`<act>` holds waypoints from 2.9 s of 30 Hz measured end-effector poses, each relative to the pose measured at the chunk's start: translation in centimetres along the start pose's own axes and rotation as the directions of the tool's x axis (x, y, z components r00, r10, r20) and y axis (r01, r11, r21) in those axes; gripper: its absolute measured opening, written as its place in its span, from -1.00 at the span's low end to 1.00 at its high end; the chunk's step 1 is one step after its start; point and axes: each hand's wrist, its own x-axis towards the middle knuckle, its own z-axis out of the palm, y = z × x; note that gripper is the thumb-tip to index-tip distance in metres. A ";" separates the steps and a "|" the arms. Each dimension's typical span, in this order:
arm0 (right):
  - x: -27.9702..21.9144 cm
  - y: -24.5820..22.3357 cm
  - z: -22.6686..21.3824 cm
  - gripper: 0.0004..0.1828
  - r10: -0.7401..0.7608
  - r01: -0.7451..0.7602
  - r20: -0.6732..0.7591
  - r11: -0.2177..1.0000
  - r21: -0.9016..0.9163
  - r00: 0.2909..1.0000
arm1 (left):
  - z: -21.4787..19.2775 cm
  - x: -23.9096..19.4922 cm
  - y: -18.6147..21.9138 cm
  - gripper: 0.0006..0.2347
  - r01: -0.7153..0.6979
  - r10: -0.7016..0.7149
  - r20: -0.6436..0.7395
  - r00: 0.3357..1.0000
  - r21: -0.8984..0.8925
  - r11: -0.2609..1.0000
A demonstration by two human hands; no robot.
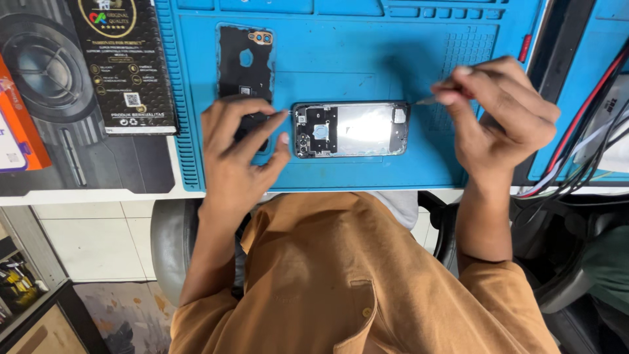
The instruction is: The person uses a small screwdriver to remove screws from a disassembled smartphone on a blue work mat, then uses a hot air gun to apply heat to the phone's back and a black adhesive sheet. The phone remains disassembled on the mat at the end.
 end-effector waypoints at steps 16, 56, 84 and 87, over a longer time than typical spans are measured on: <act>-0.5 1.0 -0.2 -0.70 -0.239 0.229 -0.035 0.956 -0.182 0.970 | 4.9 2.7 2.8 -0.83 -0.179 0.186 0.036 0.982 -0.145 0.973; -1.5 2.0 0.3 -0.72 -0.113 0.121 -0.099 0.990 0.073 0.989 | 11.4 4.6 5.6 -0.73 -0.085 0.109 0.207 0.972 -0.122 0.989; -3.9 2.5 0.3 -0.30 0.076 -0.071 -0.028 0.988 0.137 0.997 | 11.5 4.5 5.5 -0.77 -0.099 0.120 0.183 0.976 -0.124 0.987; -3.7 2.2 0.3 -0.32 0.063 -0.060 -0.017 0.985 0.162 0.998 | 11.6 4.6 5.6 -0.78 -0.098 0.118 0.162 0.980 -0.130 0.987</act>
